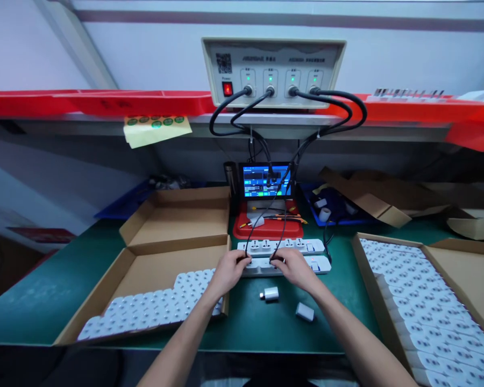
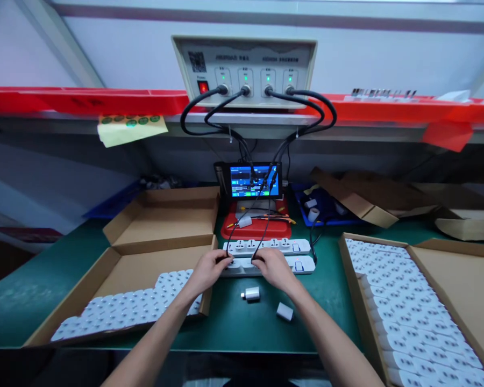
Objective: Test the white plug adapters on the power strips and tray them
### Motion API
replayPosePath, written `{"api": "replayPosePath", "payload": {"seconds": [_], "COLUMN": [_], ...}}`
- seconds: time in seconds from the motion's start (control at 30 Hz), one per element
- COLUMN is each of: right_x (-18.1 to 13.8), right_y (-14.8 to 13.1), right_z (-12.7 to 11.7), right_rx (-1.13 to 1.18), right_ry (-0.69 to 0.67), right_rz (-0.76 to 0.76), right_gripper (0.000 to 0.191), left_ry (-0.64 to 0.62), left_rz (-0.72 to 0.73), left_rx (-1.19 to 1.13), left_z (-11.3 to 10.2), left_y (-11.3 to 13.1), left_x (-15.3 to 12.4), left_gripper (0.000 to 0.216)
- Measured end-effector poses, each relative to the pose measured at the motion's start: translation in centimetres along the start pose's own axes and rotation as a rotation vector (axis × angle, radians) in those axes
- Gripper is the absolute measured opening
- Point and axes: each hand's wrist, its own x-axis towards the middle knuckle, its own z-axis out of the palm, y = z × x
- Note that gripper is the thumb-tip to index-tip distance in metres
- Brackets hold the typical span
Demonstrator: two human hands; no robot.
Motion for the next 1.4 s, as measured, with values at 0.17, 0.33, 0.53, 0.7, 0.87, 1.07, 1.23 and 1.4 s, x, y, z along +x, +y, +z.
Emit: {"api": "replayPosePath", "payload": {"seconds": [0.17, 0.33, 0.53, 0.7, 0.87, 1.07, 1.23, 1.4], "right_x": [1.7, 1.8, 1.8, 1.8, 1.8, 1.7, 1.5, 1.2], "right_y": [-0.1, -0.4, -0.6, -0.2, -0.1, -0.4, -0.8, -0.7], "right_z": [1.4, 1.5, 1.5, 1.7, 1.7, 1.7, 1.8, 2.4], "right_rx": [-0.099, -0.159, -0.161, -0.154, -0.107, -0.096, -0.182, -0.262], "right_ry": [-0.058, -0.063, -0.061, -0.051, -0.044, -0.051, -0.055, -0.027], "right_rz": [0.008, 0.024, 0.044, 0.047, 0.05, 0.042, 0.047, 0.033], "right_gripper": [0.013, 0.013, 0.011, 0.013, 0.013, 0.012, 0.012, 0.011], "left_ry": [-0.001, 0.003, -0.004, -0.031, -0.016, -0.017, -0.014, -0.019], "left_rz": [0.003, 0.024, 0.035, 0.109, 0.155, 0.166, 0.154, 0.155], "left_rx": [-0.021, -0.002, 0.012, 0.128, 0.205, 0.167, 0.151, 0.152], "left_z": [0.2, 0.1, 0.1, 0.2, 0.6, 0.8, 0.8, 0.9], "left_y": [-0.2, 0.3, 0.1, 0.4, 0.4, 0.0, -0.1, -0.1], "left_x": [0.1, 0.2, 0.2, 0.1, -0.2, -0.2, -0.2, -0.2], "left_gripper": [0.026, 0.021, 0.019, 0.019, 0.024, 0.024, 0.023, 0.022]}}
